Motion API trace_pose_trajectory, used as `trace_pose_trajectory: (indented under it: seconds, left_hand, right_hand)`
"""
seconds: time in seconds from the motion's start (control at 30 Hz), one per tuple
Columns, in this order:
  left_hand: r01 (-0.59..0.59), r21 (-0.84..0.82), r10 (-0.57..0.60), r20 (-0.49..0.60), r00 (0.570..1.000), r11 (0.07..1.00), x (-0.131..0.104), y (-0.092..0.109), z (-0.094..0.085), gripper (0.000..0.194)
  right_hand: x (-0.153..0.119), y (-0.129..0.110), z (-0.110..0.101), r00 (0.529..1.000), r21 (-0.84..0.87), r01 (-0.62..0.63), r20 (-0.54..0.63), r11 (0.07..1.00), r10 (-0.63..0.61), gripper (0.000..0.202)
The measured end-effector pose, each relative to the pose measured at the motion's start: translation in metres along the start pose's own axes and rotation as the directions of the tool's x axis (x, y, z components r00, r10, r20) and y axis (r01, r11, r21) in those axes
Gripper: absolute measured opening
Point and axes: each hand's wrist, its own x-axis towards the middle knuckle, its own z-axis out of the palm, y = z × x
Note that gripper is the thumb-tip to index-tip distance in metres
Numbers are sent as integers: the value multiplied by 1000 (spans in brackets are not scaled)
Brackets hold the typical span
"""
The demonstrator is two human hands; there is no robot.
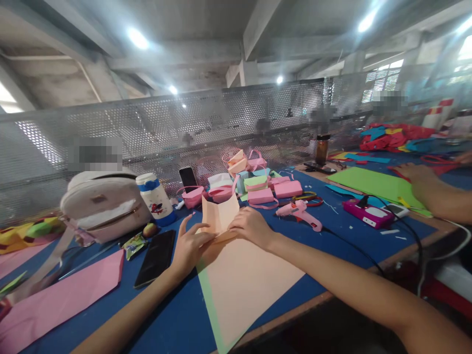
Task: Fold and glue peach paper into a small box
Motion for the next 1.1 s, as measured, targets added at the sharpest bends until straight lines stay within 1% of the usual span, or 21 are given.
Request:
trace_pose_trajectory:
  seconds: [0.1,0.27,0.33,0.43,0.5,0.57,0.63,0.7,0.93,1.1]
  left_hand:
    - [-35,35,35,9,999,999,-3,0,-6,18]
    - [-204,160,196,64,978,966,-4,5,-14,22]
    - [-235,183,222,92,971,955,-4,10,-15,23]
    - [-263,215,238,137,962,941,-2,17,-12,24]
    - [-289,262,252,167,953,921,-1,22,-8,26]
    - [-315,319,265,192,945,894,0,26,-3,30]
    - [-335,348,275,211,938,876,0,29,1,33]
    - [-337,347,272,224,936,875,-1,30,4,35]
    - [-293,335,223,234,947,895,-9,33,9,38]
    - [-256,303,178,263,948,918,-11,28,8,38]
  right_hand:
    - [-2,0,-5,1000,-3,4,2,1000,-3,20]
    - [-4,-5,-14,994,-17,85,64,996,-84,15]
    - [-5,-8,-15,986,-71,147,95,987,-140,16]
    - [-7,-14,-12,964,-201,247,150,948,-220,24]
    - [-6,-20,-7,945,-276,303,214,912,-249,24]
    - [-4,-27,0,928,-334,336,277,881,-249,22]
    - [-2,-32,6,923,-372,338,310,864,-228,23]
    - [-2,-36,10,927,-390,321,314,863,-203,25]
    - [-8,-38,19,948,-442,234,303,866,-102,23]
    - [-7,-42,22,949,-444,175,313,879,-31,26]
